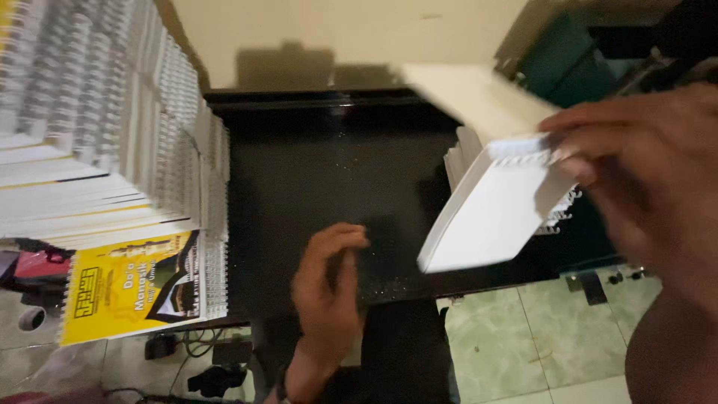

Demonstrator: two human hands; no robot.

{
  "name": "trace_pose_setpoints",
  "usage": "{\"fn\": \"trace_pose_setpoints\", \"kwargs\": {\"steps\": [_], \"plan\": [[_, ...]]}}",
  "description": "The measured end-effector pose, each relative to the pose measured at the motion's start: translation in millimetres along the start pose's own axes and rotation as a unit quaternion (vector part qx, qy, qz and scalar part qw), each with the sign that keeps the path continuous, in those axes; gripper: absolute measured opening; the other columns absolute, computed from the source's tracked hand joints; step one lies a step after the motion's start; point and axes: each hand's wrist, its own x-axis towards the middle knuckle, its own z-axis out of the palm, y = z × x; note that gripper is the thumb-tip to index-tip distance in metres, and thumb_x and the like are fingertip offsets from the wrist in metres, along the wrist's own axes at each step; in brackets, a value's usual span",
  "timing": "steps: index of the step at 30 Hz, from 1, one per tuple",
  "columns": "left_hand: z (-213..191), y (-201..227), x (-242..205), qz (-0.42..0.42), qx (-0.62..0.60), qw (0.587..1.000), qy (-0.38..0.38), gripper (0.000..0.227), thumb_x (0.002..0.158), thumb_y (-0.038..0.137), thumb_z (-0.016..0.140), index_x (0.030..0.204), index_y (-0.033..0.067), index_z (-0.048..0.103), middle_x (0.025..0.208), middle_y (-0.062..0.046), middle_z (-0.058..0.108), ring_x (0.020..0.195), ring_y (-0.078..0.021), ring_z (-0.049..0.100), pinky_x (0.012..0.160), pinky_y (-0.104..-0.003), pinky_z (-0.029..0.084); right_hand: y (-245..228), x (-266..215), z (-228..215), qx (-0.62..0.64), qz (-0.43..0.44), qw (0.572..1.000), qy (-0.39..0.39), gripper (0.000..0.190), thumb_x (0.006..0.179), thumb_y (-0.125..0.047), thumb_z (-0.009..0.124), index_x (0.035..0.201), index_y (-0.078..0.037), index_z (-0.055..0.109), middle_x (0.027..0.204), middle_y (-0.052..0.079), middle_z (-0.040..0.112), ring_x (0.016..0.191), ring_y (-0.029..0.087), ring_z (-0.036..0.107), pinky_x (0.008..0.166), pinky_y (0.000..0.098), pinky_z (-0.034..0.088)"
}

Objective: The person repeatedly picks up spiral-bound notebooks from a stack on the right, places them on a black table, and flips them over to reveal a yellow cover. The person then stacks the flipped notebooks on the left side of the table.

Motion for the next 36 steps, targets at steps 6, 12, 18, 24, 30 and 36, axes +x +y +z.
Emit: {"fn": "trace_pose_setpoints", "kwargs": {"steps": [6,12,18,24,30,36], "plan": [[-36.1,13.0,14.3,0.071,0.047,0.993,0.078,0.027,0.110,0.010,0.050,0.137,0.0139,0.050,0.145,-0.014,0.051,0.144,-0.0384,0.050,0.128,-0.060,0.053,-53.6,40.4,46.4,0.039,-0.065,0.996,-0.052,0.013,0.100,-0.022,0.056,0.097,-0.019,0.068,0.111,-0.001,0.077,0.105,0.023,0.072,0.092,0.0522,0.046],[-50.3,3.0,22.6,-0.076,-0.011,0.995,-0.061,0.043,0.089,0.021,0.076,0.130,0.0119,0.066,0.131,-0.007,0.072,0.128,-0.0230,0.066,0.107,-0.040,0.055,-85.6,51.5,90.8,0.114,-0.071,0.989,-0.070,0.004,0.096,-0.018,0.068,0.100,-0.016,0.070,0.110,-0.004,0.071,0.101,0.020,0.067,0.086,0.0362,0.042],[-54.7,-21.1,18.2,-0.120,-0.033,0.990,-0.061,0.029,0.087,0.021,0.077,0.114,0.0105,0.075,0.115,-0.004,0.080,0.105,-0.0150,0.074,0.087,-0.029,0.057,-94.4,51.8,118.9,0.153,-0.059,0.985,-0.060,0.009,0.099,-0.019,0.063,0.102,-0.015,0.071,0.110,-0.002,0.069,0.093,0.020,0.061,0.072,0.0349,0.035],[-56.0,-29.4,18.4,-0.158,-0.010,0.986,-0.058,0.024,0.088,0.021,0.077,0.110,0.0115,0.077,0.101,-0.001,0.077,0.087,-0.0113,0.066,0.074,-0.027,0.049,-84.7,46.2,119.8,0.242,-0.024,0.958,-0.148,0.029,0.096,-0.021,0.068,0.124,-0.014,0.061,0.129,0.004,0.063,0.111,0.026,0.060,0.088,0.0392,0.045],[-57.9,-40.5,18.7,-0.232,-0.039,0.969,-0.070,0.028,0.084,0.019,0.076,0.111,0.0127,0.077,0.112,-0.002,0.081,0.103,-0.0146,0.072,0.086,-0.028,0.056,-76.7,48.6,110.8,0.297,0.088,0.936,-0.170,0.036,0.094,-0.015,0.067,0.129,-0.015,0.057,0.128,0.003,0.072,0.108,0.020,0.076,0.082,0.0325,0.055],[-65.3,-35.3,20.0,-0.180,-0.117,0.973,-0.084,0.031,0.086,0.014,0.076,0.117,0.0099,0.072,0.120,-0.009,0.078,0.111,-0.0197,0.071,0.087,-0.031,0.058,-72.3,42.2,126.9,0.207,0.042,0.959,-0.188,0.038,0.095,-0.024,0.067,0.130,-0.010,0.069,0.119,0.007,0.069,0.106,0.028,0.064,0.081,0.0419,0.052]]}}
